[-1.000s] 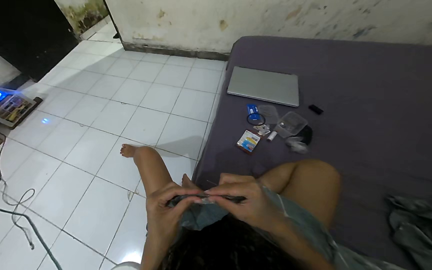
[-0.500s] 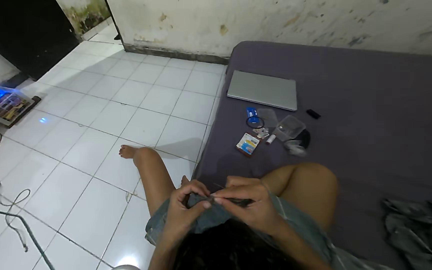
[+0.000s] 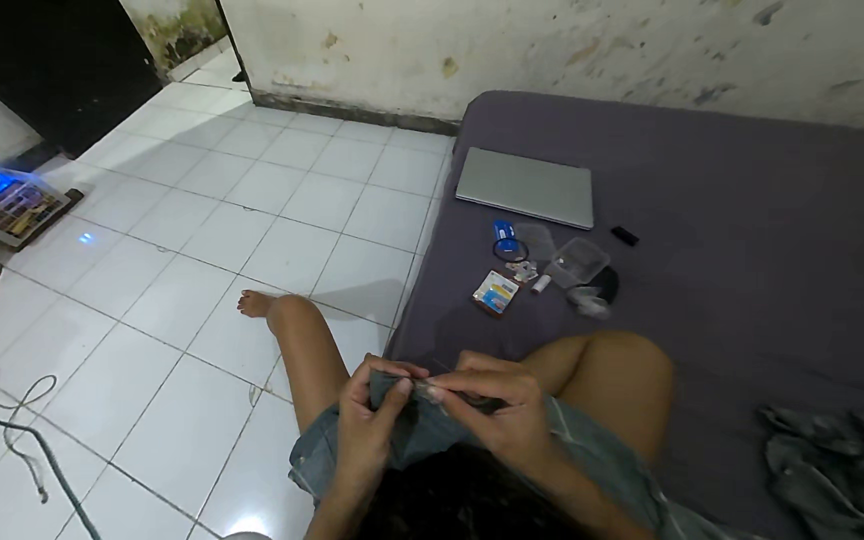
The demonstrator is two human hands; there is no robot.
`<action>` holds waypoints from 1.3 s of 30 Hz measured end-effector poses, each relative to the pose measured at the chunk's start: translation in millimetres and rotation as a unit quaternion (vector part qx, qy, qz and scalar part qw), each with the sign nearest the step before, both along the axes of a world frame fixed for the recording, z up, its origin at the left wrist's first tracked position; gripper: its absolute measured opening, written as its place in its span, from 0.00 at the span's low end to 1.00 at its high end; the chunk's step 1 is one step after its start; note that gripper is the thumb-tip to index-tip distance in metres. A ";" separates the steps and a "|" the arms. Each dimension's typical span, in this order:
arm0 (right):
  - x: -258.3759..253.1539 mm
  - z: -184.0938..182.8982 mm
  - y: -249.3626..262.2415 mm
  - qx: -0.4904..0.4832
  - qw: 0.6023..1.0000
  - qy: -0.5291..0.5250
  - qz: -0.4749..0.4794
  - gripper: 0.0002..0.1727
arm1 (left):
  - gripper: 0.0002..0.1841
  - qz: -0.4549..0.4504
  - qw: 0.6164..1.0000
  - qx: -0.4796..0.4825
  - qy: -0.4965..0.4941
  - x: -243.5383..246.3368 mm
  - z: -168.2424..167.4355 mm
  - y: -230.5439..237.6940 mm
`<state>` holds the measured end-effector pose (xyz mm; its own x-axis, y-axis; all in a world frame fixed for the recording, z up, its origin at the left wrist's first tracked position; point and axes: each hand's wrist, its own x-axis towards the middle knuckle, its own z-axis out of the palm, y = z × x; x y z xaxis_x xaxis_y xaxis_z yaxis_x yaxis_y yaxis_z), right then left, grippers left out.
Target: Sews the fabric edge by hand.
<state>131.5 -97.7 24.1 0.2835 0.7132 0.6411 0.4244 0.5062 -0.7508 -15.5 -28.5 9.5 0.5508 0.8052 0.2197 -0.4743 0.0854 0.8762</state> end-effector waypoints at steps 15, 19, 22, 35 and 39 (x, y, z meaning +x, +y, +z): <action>-3.6 1.8 -3.0 -0.017 0.999 -0.024 0.021 0.10 | 0.06 0.088 0.995 0.020 0.048 -1.8 6.9 -4.5; -0.8 6.3 -5.2 -0.037 0.995 -0.036 0.083 0.18 | 0.04 0.069 0.995 0.050 0.049 -7.2 8.9 -0.9; -1.1 8.0 -6.0 -0.043 0.993 -0.020 0.103 0.18 | 0.04 0.051 0.997 0.047 0.035 -9.1 9.6 -1.5; -8.6 12.0 -17.2 -0.104 0.985 0.108 0.088 0.05 | 0.04 0.037 0.999 0.024 0.032 -9.8 13.8 -6.7; -8.8 10.6 -18.8 -0.101 0.983 0.127 0.087 0.05 | 0.03 0.047 0.998 0.025 0.035 -8.3 13.6 -7.1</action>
<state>122.8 -116.5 34.8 0.2787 0.8705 0.4056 0.1316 0.3837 -0.9140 -23.8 -35.5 23.1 0.4883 0.8432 0.2248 -0.4152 -0.0022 0.9097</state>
